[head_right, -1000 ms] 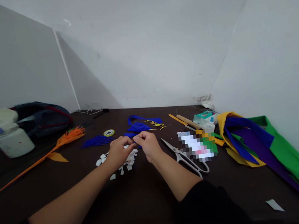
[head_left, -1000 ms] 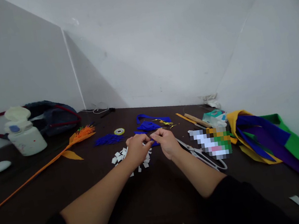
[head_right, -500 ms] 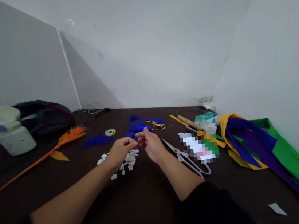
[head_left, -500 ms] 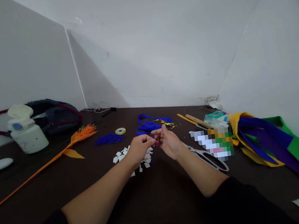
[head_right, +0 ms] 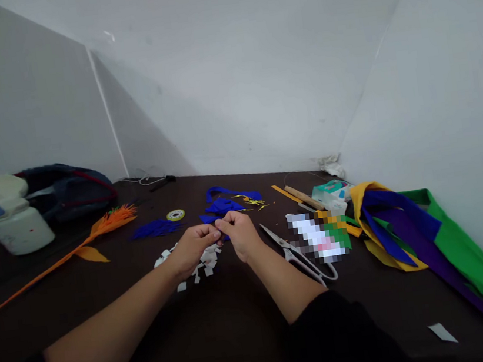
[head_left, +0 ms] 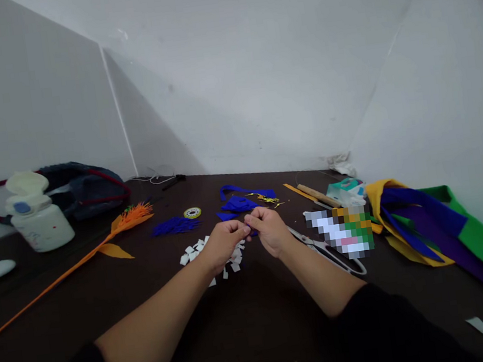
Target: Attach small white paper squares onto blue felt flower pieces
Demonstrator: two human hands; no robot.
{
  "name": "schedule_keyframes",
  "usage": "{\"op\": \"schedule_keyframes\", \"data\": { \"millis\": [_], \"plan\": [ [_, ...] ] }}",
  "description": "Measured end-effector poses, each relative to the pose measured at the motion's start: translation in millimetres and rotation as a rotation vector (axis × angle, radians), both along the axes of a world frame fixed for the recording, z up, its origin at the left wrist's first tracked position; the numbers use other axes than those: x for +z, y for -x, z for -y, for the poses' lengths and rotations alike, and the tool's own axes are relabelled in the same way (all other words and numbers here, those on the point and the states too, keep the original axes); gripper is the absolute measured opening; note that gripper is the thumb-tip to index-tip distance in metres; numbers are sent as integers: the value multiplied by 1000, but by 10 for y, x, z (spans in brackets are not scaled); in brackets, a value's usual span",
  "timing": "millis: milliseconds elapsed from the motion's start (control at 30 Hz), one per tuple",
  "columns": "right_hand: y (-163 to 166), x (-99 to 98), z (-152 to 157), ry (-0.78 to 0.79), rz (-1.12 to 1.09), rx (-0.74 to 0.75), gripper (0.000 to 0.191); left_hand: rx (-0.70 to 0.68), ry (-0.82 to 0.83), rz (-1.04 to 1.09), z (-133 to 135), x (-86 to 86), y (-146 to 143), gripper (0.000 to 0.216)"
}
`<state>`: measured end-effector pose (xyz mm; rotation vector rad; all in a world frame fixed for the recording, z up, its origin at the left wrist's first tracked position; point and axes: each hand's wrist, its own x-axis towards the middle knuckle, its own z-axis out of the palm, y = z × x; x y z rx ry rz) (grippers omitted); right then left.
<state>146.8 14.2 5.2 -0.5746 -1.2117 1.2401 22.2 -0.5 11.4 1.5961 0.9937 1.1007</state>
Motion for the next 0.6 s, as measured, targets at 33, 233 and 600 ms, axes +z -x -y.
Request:
{"op": "schedule_keyframes", "data": {
  "millis": [33, 233, 600],
  "plan": [
    [9, 4, 3, -1, 3, -20, 26, -4, -4, -1, -1, 0, -1, 28],
    [2, -19, -14, 46, 20, -48, 30, -64, -38, 35, -6, 4, 1, 25],
    [-81, 22, 27, -4, 10, 149, 10, -136, 20, 161, -32, -16, 14, 22]
  ]
}}
